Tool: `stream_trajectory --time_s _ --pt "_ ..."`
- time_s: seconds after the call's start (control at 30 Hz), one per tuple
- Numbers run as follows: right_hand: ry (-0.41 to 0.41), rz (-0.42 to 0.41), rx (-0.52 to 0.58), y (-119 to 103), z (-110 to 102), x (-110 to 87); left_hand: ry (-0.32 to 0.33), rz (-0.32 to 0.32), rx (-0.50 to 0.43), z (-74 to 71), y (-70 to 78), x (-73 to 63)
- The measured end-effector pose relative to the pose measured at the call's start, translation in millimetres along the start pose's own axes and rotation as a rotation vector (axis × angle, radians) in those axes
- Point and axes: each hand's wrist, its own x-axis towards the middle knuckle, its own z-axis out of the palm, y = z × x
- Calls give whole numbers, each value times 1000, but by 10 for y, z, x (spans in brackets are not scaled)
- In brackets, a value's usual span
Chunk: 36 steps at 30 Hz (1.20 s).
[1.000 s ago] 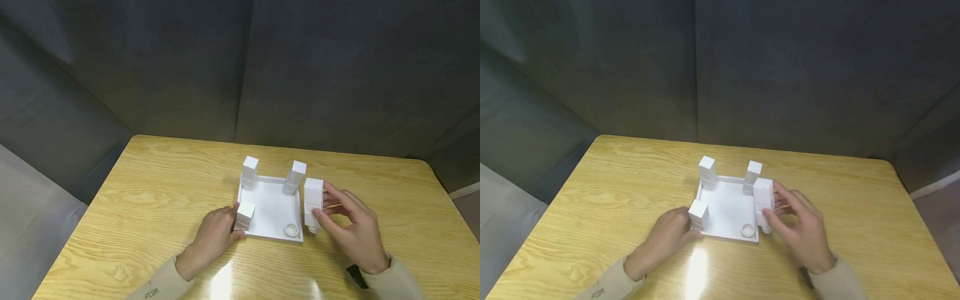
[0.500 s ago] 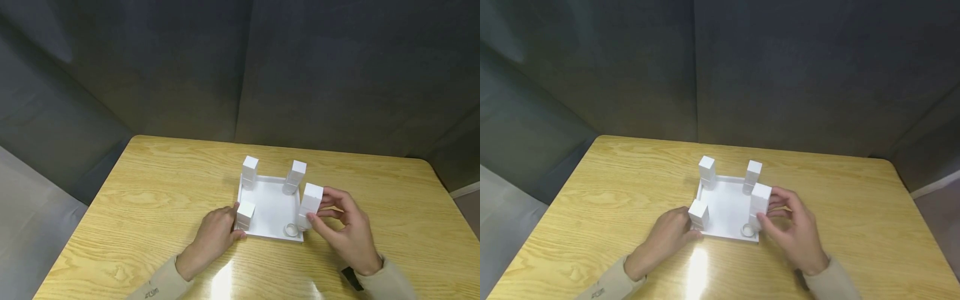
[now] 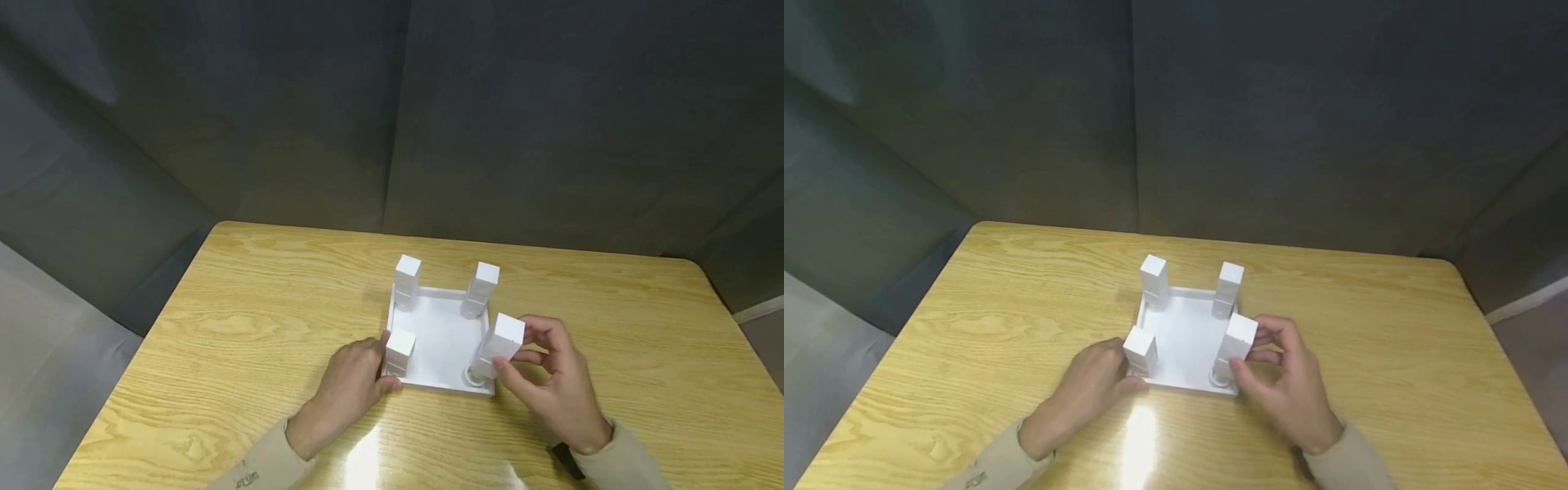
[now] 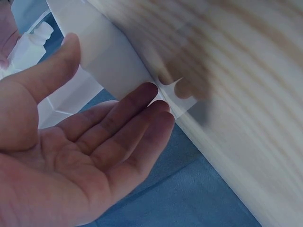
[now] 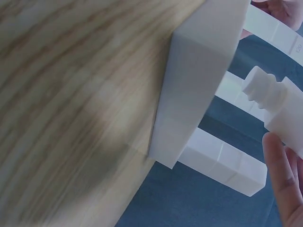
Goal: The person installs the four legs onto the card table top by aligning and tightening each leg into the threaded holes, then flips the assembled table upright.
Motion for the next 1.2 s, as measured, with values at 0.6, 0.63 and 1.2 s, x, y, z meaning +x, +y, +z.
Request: stream_trajectory --time_s 0.6,0.63,1.2 --pt "-32 60 -100 43 42 -51 5 -2 4 10 1 1" --pt "-33 62 -103 48 44 -54 3 -3 5 11 1 0" --pt "-101 96 -181 38 53 -84 -13 -16 42 4 9 1"
